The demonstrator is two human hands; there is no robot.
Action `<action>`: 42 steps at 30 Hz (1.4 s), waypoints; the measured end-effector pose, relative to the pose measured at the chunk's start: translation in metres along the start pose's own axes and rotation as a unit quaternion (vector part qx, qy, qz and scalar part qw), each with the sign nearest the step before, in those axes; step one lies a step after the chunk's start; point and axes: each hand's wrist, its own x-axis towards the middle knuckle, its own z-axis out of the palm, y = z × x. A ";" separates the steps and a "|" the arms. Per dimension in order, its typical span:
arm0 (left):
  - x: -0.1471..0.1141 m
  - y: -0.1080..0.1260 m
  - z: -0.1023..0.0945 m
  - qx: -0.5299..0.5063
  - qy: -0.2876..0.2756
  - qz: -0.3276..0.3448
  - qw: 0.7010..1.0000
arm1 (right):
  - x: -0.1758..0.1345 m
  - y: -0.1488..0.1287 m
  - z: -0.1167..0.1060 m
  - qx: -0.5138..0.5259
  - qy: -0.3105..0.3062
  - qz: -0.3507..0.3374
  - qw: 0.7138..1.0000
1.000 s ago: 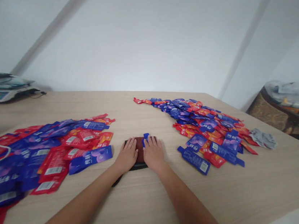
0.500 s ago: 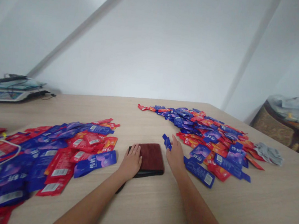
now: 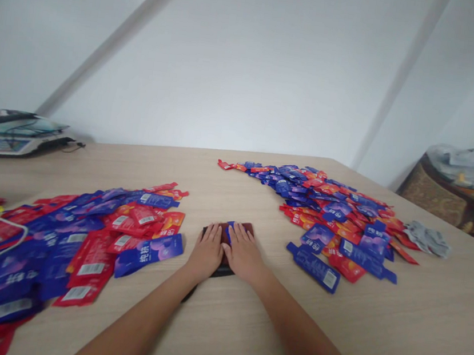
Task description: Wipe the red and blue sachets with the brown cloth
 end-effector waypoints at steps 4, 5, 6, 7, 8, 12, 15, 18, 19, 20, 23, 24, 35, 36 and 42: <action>0.000 0.001 0.001 0.005 0.001 -0.008 1.000 | -0.010 -0.006 -0.003 -0.011 -0.022 0.007 1.000; 0.001 0.001 0.001 0.005 0.002 -0.010 1.000 | -0.015 -0.009 -0.005 -0.012 -0.028 0.007 1.000; 0.001 0.001 0.001 0.004 0.002 -0.012 1.000 | -0.021 -0.011 -0.008 -0.012 -0.034 0.006 0.999; 0.001 0.001 0.001 0.003 0.003 -0.013 1.000 | -0.029 -0.013 -0.011 -0.011 -0.041 0.003 0.999; 0.001 0.001 0.001 0.003 0.002 -0.013 1.000 | -0.038 -0.016 -0.015 -0.010 -0.047 -0.002 0.999; 0.001 0.002 0.000 0.003 0.001 -0.010 1.000 | -0.073 -0.020 -0.029 -0.007 -0.072 -0.040 0.997; 0.001 0.001 0.001 0.002 0.005 -0.009 1.000 | -0.089 -0.014 -0.042 0.018 -0.087 -0.066 0.994; 0.001 0.001 0.001 0.001 0.005 -0.011 1.000 | -0.089 -0.001 -0.058 0.097 -0.043 -0.013 0.994; 0.001 0.000 0.002 0.001 0.005 -0.011 1.000 | -0.085 0.004 -0.063 0.134 -0.013 0.018 0.991; 0.001 0.000 0.002 0.002 0.005 -0.010 1.000 | -0.078 0.009 -0.066 0.177 0.021 0.048 0.983; 0.001 0.000 0.002 0.004 0.008 -0.009 1.000 | -0.051 0.022 -0.063 0.312 0.095 0.097 0.940; 0.001 0.000 0.002 0.004 0.010 -0.009 1.000 | -0.040 0.025 -0.056 0.340 0.104 0.109 0.928; 0.000 -0.001 0.003 0.006 -0.001 0.002 1.000 | -0.007 -0.002 0.009 0.021 0.014 0.017 1.000; 0.000 -0.001 0.002 0.008 -0.003 0.000 1.000 | -0.008 -0.004 0.007 0.012 0.005 0.007 1.000; 0.000 0.000 0.002 0.009 0.000 -0.005 1.000 | -0.025 -0.001 -0.010 0.019 -0.053 -0.030 0.998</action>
